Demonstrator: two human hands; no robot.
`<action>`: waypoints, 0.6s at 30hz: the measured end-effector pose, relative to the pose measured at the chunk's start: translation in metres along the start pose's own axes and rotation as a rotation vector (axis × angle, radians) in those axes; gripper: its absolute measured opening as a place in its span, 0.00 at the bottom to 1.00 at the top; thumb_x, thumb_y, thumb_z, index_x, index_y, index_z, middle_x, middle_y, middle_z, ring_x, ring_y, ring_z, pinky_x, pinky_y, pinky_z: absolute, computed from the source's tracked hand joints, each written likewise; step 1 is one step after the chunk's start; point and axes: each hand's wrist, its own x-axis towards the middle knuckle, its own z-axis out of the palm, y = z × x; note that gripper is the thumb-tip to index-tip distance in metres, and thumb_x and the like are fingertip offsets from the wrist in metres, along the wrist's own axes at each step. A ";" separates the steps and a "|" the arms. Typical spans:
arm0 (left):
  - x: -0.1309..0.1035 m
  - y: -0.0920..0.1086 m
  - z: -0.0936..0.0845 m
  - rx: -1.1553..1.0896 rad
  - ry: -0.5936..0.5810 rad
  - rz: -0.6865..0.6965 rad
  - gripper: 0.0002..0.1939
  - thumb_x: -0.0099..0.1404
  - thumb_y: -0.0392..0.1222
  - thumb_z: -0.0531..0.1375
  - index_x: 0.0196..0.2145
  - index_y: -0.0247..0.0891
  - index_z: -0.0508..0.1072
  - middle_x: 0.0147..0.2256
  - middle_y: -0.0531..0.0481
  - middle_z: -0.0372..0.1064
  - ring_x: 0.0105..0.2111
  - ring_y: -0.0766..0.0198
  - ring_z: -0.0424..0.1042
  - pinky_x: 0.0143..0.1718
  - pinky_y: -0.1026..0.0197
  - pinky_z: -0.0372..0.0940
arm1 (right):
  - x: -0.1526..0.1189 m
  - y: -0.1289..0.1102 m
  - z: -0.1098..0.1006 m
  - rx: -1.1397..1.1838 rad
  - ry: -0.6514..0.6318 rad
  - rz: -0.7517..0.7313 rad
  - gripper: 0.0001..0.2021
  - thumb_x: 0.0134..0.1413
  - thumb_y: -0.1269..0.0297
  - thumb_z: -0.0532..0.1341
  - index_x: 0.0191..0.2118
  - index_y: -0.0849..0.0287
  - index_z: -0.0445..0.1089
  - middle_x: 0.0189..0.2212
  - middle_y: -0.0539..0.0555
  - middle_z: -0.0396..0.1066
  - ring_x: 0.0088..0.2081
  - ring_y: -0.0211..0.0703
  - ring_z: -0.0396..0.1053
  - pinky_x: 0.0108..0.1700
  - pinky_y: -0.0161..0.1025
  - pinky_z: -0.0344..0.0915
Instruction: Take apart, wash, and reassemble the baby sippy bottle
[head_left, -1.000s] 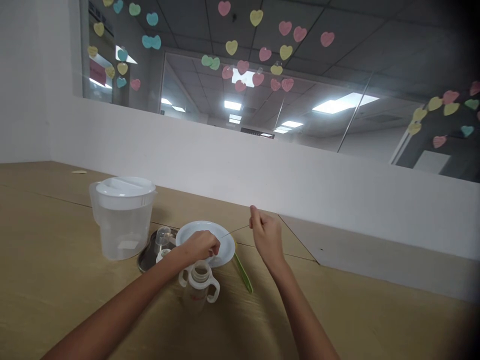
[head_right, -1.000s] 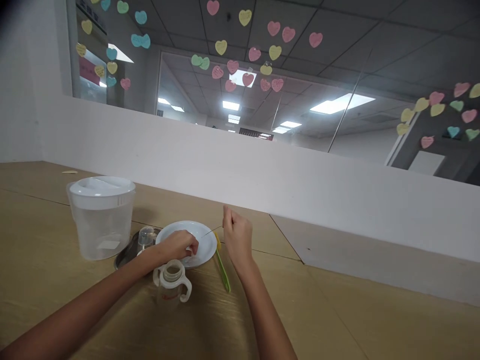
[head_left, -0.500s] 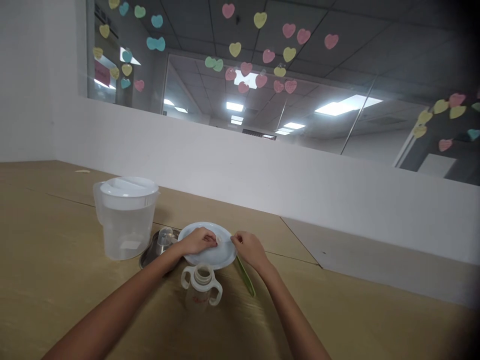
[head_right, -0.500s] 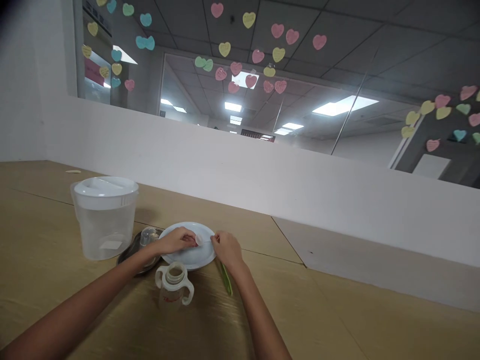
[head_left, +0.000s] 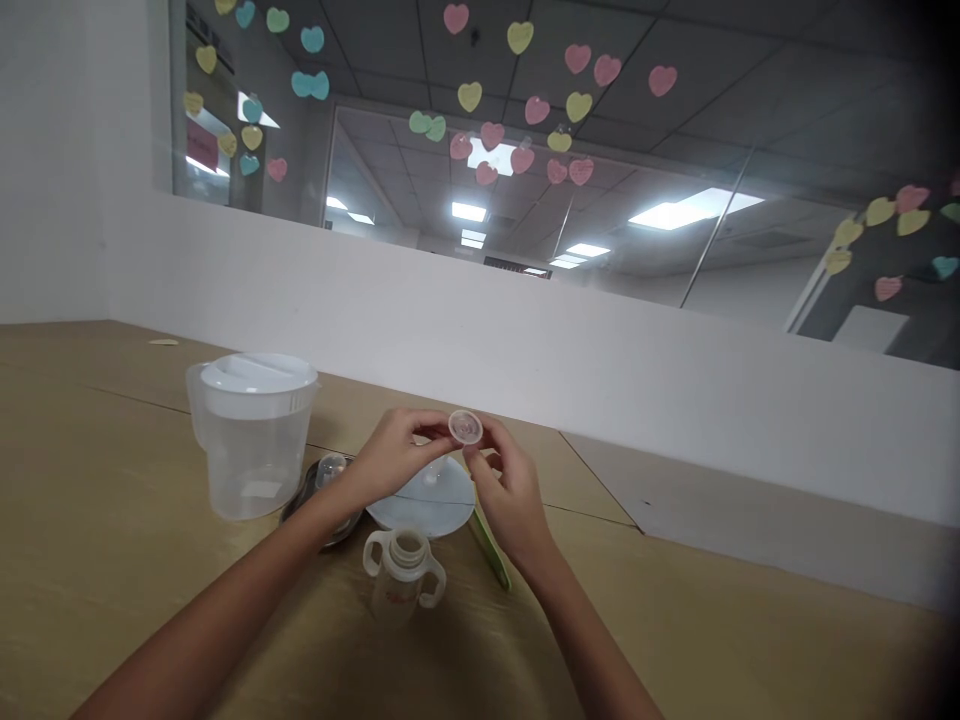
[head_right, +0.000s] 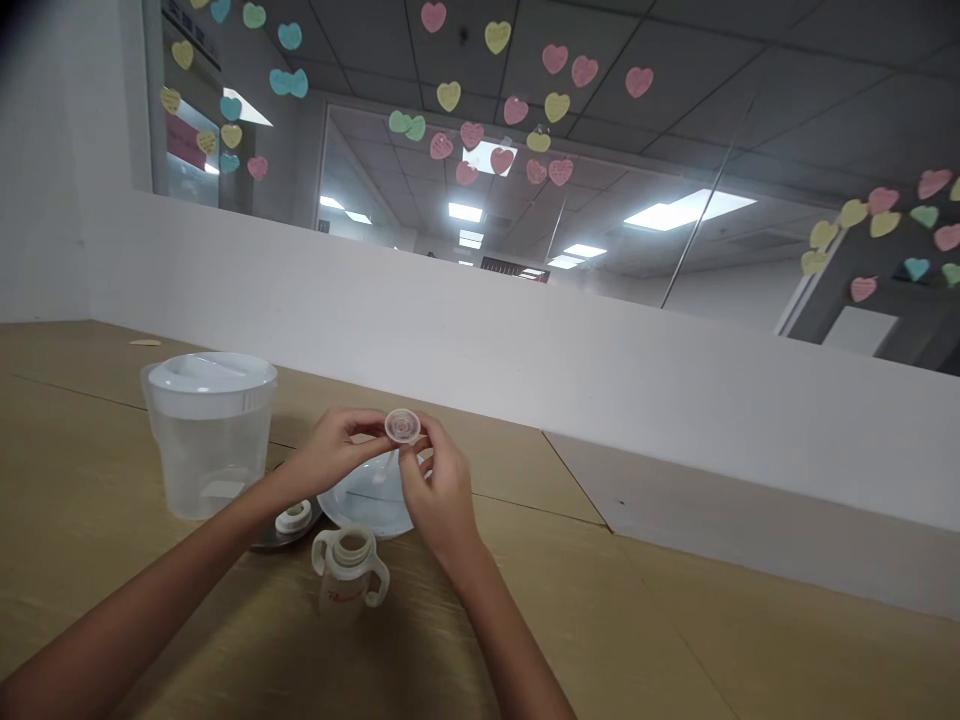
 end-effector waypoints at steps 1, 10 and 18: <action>-0.002 0.006 0.001 0.007 -0.012 0.011 0.10 0.56 0.40 0.59 0.35 0.35 0.76 0.32 0.50 0.75 0.35 0.62 0.72 0.39 0.64 0.65 | -0.001 -0.006 -0.001 -0.018 0.014 -0.004 0.14 0.53 0.63 0.55 0.45 0.60 0.65 0.38 0.55 0.71 0.28 0.37 0.66 0.26 0.33 0.62; -0.013 0.011 -0.012 0.393 -0.466 -0.179 0.19 0.52 0.52 0.60 0.39 0.40 0.74 0.35 0.52 0.72 0.35 0.61 0.70 0.32 0.66 0.62 | -0.001 -0.022 -0.015 -0.154 -0.005 0.104 0.10 0.44 0.61 0.61 0.34 0.60 0.69 0.29 0.52 0.70 0.27 0.37 0.65 0.25 0.32 0.61; -0.023 0.004 -0.006 0.726 -0.886 -0.351 0.34 0.39 0.54 0.65 0.47 0.49 0.68 0.45 0.55 0.69 0.42 0.56 0.69 0.37 0.62 0.62 | -0.001 -0.022 -0.013 0.097 -0.225 0.280 0.11 0.44 0.60 0.63 0.35 0.59 0.67 0.28 0.49 0.68 0.25 0.35 0.64 0.24 0.31 0.62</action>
